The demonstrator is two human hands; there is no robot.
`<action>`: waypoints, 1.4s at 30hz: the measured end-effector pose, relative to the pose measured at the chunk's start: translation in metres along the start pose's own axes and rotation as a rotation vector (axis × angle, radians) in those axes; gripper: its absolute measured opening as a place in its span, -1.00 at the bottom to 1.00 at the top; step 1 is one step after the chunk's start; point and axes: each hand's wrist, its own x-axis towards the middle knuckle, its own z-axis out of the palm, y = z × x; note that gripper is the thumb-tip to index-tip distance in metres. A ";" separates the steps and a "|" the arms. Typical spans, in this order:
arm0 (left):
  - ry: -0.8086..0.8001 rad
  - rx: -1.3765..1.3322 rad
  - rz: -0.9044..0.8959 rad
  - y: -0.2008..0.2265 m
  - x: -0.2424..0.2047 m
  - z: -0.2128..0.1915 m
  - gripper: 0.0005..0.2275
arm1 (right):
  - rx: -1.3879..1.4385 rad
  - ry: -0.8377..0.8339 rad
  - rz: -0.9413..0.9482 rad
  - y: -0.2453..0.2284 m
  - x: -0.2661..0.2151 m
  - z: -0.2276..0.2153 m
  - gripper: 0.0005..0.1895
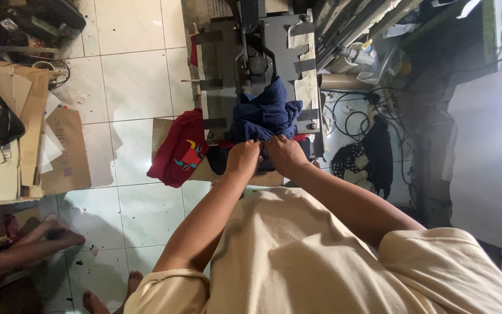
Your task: The person irons several t-shirts using a heat press machine. They place a t-shirt on the lower plate, close the heated upper plate, and then open it to remove the garment. This process is repeated for multiple shirts, including black and red ones with various graphic prints.
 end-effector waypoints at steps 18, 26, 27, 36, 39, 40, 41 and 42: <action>-0.036 -0.007 0.019 -0.001 0.000 -0.007 -0.82 | -0.024 0.069 0.001 0.000 0.001 0.003 -0.90; -0.100 -0.078 0.005 0.000 0.000 -0.016 -0.79 | 0.001 0.014 -0.004 0.003 -0.001 0.005 -0.95; -0.095 -0.076 0.007 -0.005 0.000 -0.006 -0.79 | -0.003 0.018 -0.003 0.004 0.000 0.004 -0.95; 0.342 0.001 0.230 -0.019 -0.027 0.006 -0.66 | 0.258 0.162 -0.083 0.023 -0.013 0.025 -0.72; 0.431 -0.092 0.271 -0.012 -0.043 -0.025 -0.68 | 0.319 0.162 -0.074 0.023 -0.017 -0.016 -0.67; 0.409 -0.094 0.231 -0.011 -0.043 -0.026 -0.66 | 0.442 0.088 -0.028 0.024 -0.016 -0.036 -0.58; 0.387 -0.100 0.191 -0.009 -0.048 -0.026 -0.63 | 0.564 0.011 0.016 0.021 -0.018 -0.057 -0.46; 0.408 -0.090 0.200 -0.010 -0.047 -0.034 -0.63 | 0.550 0.032 0.013 0.023 -0.018 -0.066 -0.46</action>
